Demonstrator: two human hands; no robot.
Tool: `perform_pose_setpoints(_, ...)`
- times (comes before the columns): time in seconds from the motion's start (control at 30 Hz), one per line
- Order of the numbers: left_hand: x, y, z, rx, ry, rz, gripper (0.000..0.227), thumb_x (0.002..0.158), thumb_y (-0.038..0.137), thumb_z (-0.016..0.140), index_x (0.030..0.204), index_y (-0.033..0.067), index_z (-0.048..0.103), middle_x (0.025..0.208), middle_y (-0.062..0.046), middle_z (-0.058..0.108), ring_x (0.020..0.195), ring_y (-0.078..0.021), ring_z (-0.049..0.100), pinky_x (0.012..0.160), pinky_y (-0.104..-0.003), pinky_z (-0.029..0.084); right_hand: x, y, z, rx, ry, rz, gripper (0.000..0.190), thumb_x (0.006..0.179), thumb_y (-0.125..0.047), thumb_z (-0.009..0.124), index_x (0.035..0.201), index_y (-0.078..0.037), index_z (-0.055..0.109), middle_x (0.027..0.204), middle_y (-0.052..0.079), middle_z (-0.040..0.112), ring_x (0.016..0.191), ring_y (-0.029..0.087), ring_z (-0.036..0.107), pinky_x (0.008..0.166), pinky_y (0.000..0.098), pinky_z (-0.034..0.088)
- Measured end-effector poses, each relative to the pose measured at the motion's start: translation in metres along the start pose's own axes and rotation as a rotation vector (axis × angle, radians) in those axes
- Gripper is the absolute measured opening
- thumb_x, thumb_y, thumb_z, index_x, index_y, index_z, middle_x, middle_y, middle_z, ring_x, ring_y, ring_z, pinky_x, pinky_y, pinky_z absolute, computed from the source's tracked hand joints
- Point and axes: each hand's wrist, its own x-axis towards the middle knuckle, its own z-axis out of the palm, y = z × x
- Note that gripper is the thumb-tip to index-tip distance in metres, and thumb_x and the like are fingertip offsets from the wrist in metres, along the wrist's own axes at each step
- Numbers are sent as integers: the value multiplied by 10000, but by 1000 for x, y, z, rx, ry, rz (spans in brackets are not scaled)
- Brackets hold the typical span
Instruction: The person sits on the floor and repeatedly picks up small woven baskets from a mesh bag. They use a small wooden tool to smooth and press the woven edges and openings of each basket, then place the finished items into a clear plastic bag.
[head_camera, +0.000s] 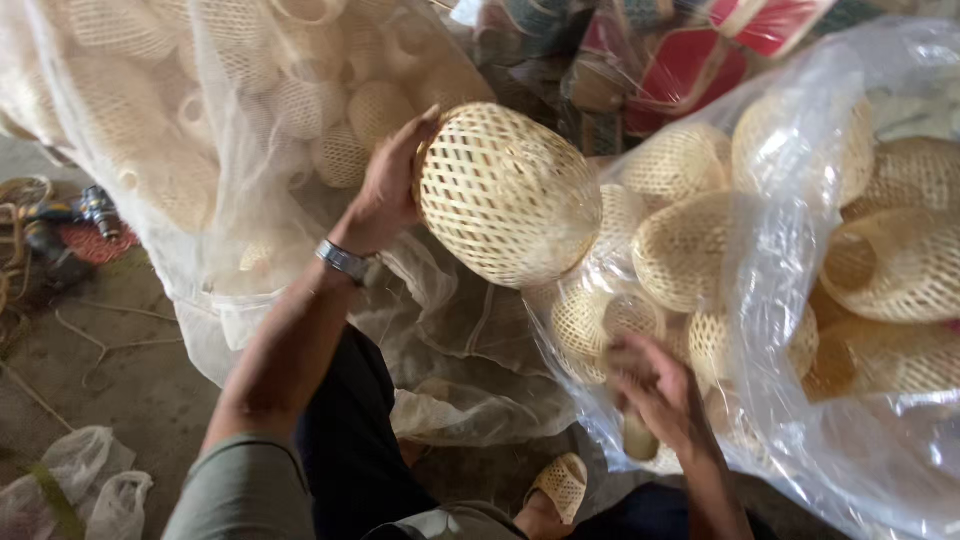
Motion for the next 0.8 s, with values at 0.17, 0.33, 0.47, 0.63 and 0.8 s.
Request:
perform_pose_setpoints(0.17,-16,-56,26,-569,130,-328,664,977,544,451,1412,47,520,1223,-114,745,1038,-169,775,849,-385,681,10,-55,32,-49,182,-479,897,836,-362,778,1534,-21,328,1497,243,466,718,134,723,477,269,640)
perform_pose_setpoints(0.33,-18,-91,34,-764,-52,-221,592,1057,504,523,1398,22,545,1245,-165,709,1080,-220,716,921,-411,625,20,-99,63,-255,374,-719,956,857,-448,785,1546,23,319,1543,335,399,723,147,725,594,272,643)
perform_pose_setpoints(0.47,-16,-111,39,-876,-25,-341,580,1011,506,485,1324,32,601,1211,-156,729,1041,-223,736,867,-418,647,11,-117,79,-320,415,-693,949,856,-457,764,1566,29,364,1452,227,502,795,136,703,655,269,634)
perform_pose_setpoints(0.63,-9,-129,52,-1065,-116,-390,517,1110,431,496,1369,0,615,1259,-167,699,1071,-247,717,930,-420,615,11,-128,83,-484,472,-889,827,973,-456,769,1576,-29,398,1550,232,378,1224,305,673,854,293,642)
perform_pose_setpoints(0.8,-12,-114,63,-1063,-51,-375,483,1069,395,439,1294,8,621,1201,-139,734,1036,-214,734,911,-392,625,15,-133,74,-505,500,-706,903,870,-532,742,1571,-79,397,1512,222,413,1053,251,676,724,294,630)
